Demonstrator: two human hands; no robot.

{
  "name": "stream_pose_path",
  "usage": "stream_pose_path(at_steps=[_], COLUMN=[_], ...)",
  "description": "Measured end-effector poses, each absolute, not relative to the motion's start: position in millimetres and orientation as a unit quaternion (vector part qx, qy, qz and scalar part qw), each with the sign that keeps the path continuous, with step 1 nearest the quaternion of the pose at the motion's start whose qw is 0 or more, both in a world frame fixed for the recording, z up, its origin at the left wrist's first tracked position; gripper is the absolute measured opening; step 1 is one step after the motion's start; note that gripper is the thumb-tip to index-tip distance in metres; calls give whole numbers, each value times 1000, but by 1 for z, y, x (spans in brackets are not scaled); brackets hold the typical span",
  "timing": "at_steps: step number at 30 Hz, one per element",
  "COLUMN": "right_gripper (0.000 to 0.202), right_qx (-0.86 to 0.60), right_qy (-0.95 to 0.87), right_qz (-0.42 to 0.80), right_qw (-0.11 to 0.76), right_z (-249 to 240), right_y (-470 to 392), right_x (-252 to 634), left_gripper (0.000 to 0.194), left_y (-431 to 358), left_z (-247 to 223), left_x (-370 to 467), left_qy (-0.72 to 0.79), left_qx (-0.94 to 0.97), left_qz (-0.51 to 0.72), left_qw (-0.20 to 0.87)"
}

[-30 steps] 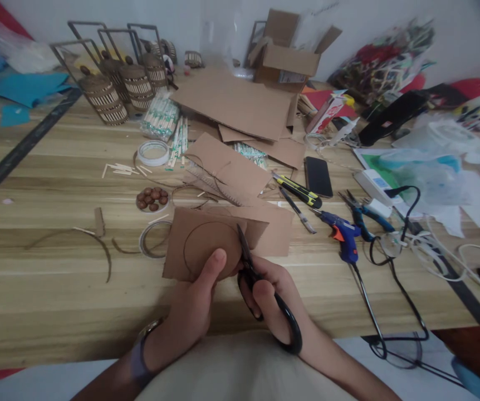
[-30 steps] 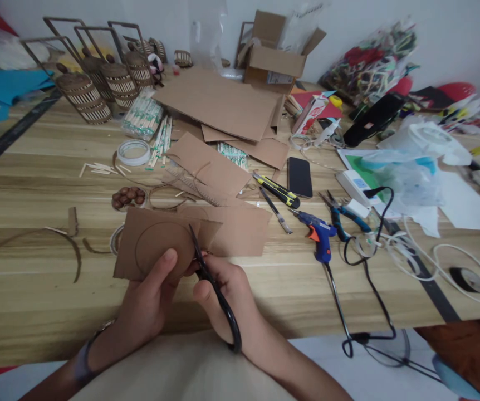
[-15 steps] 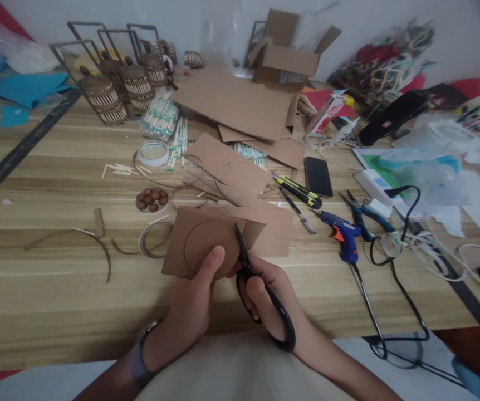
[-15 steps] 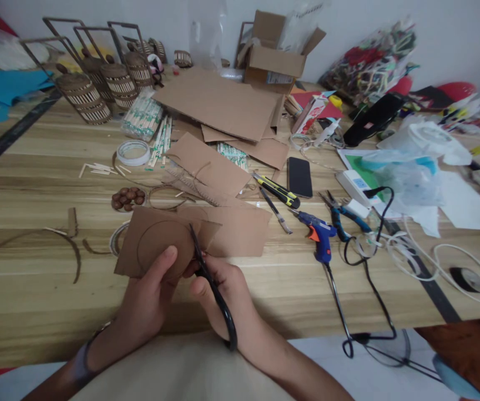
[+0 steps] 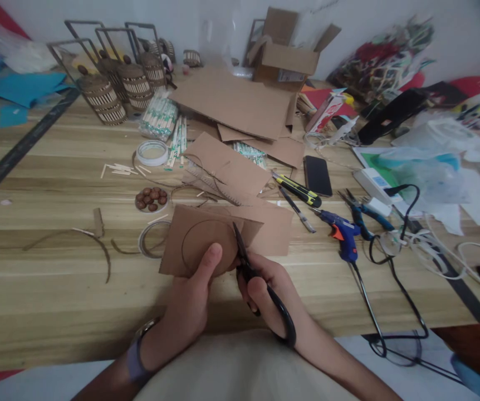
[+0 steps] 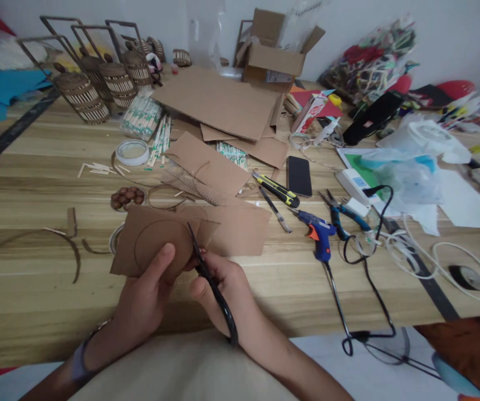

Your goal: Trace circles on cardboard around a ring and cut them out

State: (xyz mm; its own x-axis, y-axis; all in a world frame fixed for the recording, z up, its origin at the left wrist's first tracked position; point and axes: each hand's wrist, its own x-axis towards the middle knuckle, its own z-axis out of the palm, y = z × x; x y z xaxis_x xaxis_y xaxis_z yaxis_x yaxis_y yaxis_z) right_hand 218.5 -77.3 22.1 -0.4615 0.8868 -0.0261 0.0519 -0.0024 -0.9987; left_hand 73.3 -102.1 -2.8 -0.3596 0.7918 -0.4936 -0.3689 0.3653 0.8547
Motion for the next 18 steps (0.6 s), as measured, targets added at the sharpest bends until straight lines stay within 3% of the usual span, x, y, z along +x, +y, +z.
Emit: stream_pose_path(at_steps=[18], right_gripper=[73], right_qx=[-402], right_qy=[-604], right_qz=[595], right_qw=[346], right_z=[16], right_y=[-81], right_x=[223], left_gripper=[41], left_y=[-104], left_z=[-4], left_x=[73], left_qy=[611], left_qx=[170], left_qz=[561], left_qw=[532])
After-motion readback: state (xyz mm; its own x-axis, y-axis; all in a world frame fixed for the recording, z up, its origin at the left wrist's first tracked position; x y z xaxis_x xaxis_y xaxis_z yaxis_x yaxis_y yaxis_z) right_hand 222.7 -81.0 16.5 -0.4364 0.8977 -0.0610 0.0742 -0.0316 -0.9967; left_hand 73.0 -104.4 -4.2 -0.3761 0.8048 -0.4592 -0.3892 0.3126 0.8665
